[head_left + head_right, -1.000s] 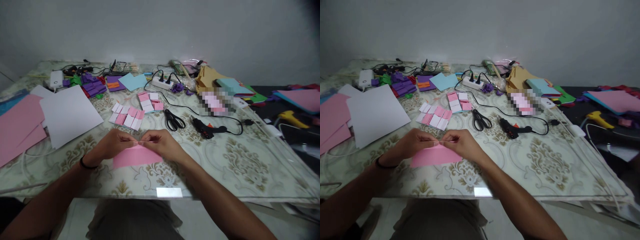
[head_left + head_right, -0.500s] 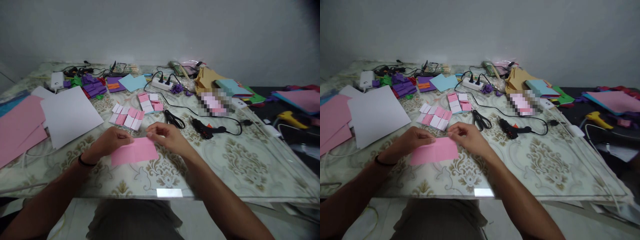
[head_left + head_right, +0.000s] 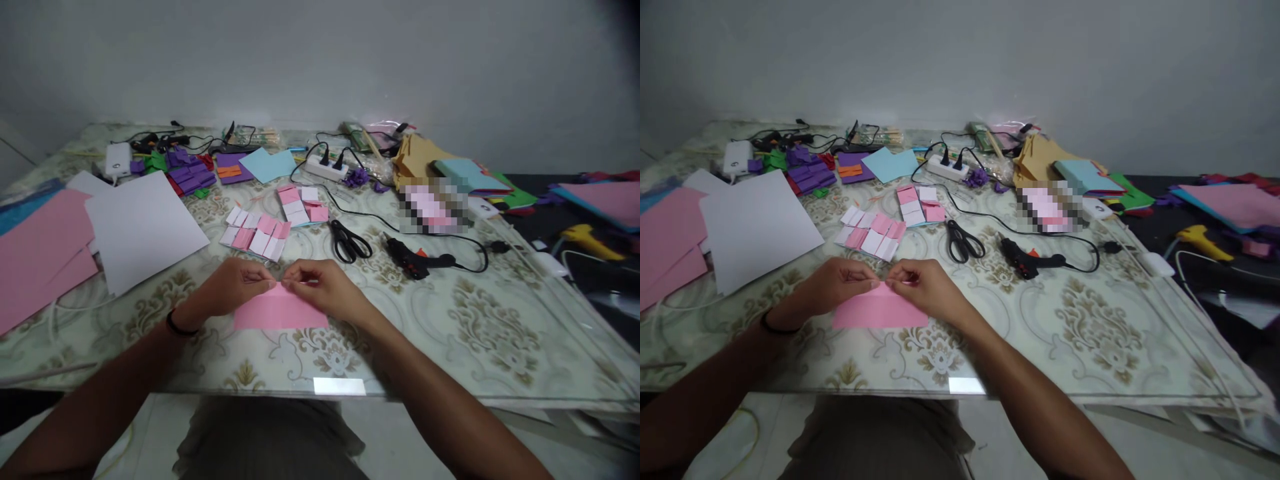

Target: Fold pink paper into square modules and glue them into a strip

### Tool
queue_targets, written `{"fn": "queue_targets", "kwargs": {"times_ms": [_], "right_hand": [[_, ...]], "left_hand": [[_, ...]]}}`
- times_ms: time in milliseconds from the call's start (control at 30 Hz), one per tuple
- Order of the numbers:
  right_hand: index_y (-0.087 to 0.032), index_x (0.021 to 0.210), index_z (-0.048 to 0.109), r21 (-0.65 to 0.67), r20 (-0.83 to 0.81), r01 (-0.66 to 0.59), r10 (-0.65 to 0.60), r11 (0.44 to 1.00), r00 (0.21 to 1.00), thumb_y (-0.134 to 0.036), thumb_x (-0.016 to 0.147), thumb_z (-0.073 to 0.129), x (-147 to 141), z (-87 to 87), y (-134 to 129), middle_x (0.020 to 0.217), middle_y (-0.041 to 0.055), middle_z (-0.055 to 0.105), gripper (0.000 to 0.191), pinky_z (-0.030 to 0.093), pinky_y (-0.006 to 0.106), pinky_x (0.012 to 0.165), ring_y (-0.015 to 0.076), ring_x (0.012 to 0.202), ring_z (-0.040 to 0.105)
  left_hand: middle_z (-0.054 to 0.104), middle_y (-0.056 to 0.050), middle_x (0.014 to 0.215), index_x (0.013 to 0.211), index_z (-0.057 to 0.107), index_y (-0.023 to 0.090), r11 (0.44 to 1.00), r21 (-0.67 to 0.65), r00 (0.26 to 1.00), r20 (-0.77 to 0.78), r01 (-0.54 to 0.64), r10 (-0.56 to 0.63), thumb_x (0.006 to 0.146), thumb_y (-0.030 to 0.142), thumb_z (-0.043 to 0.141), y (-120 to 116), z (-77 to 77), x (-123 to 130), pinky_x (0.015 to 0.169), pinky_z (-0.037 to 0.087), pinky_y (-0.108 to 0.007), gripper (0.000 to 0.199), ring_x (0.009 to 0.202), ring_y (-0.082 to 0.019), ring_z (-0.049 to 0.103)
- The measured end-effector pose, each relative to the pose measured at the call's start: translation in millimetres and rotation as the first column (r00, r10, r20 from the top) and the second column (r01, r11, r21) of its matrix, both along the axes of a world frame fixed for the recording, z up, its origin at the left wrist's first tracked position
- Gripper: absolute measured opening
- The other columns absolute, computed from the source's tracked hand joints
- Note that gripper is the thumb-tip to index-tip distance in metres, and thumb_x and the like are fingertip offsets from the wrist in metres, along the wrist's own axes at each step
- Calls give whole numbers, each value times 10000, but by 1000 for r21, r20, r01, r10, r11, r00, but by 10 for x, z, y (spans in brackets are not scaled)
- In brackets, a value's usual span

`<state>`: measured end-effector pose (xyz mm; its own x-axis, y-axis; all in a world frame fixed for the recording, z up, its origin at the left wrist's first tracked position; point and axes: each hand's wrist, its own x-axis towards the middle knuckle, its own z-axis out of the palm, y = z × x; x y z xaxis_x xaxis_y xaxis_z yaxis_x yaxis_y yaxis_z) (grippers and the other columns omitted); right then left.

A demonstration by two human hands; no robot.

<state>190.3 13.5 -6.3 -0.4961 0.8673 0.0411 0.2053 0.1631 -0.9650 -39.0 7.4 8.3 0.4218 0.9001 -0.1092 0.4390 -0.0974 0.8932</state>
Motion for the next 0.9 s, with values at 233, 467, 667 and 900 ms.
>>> {"fn": "queue_targets", "kwargs": {"times_ms": [233,467,667,900], "right_hand": [[-166,847,702,65,22,33,-34,997,999,-262,870,653,-34,4,-13,750,3,689,110,427,260,664,134,699,584],[-172,851,681,36,10,45,-45,998,999,-275,870,655,-50,-41,-17,759,1,679,107,441,265,677,139,713,596],[-172,862,693,-2,-14,8,-8,1000,1000,-262,877,661,-59,-26,-26,781,7,689,96,452,268,697,144,740,607],[-182,835,696,92,4,26,-27,995,1000,-227,874,661,-62,34,-49,766,-6,689,69,444,260,686,139,727,605]], "left_hand": [[806,-32,843,863,780,164,998,-38,997,63,-51,53,867,327,692,3,3,27,698,488,-245,185,799,-176,720],[808,-28,834,836,800,174,996,23,995,45,-92,90,859,330,698,-12,-7,32,752,518,-260,188,824,-184,725],[808,-28,822,809,791,174,996,18,995,50,-84,83,846,296,703,-34,8,44,740,523,-253,154,819,-182,730],[761,-17,738,807,756,163,987,-144,984,153,-68,90,828,286,724,-13,4,26,598,426,-227,129,681,-143,668]]}}
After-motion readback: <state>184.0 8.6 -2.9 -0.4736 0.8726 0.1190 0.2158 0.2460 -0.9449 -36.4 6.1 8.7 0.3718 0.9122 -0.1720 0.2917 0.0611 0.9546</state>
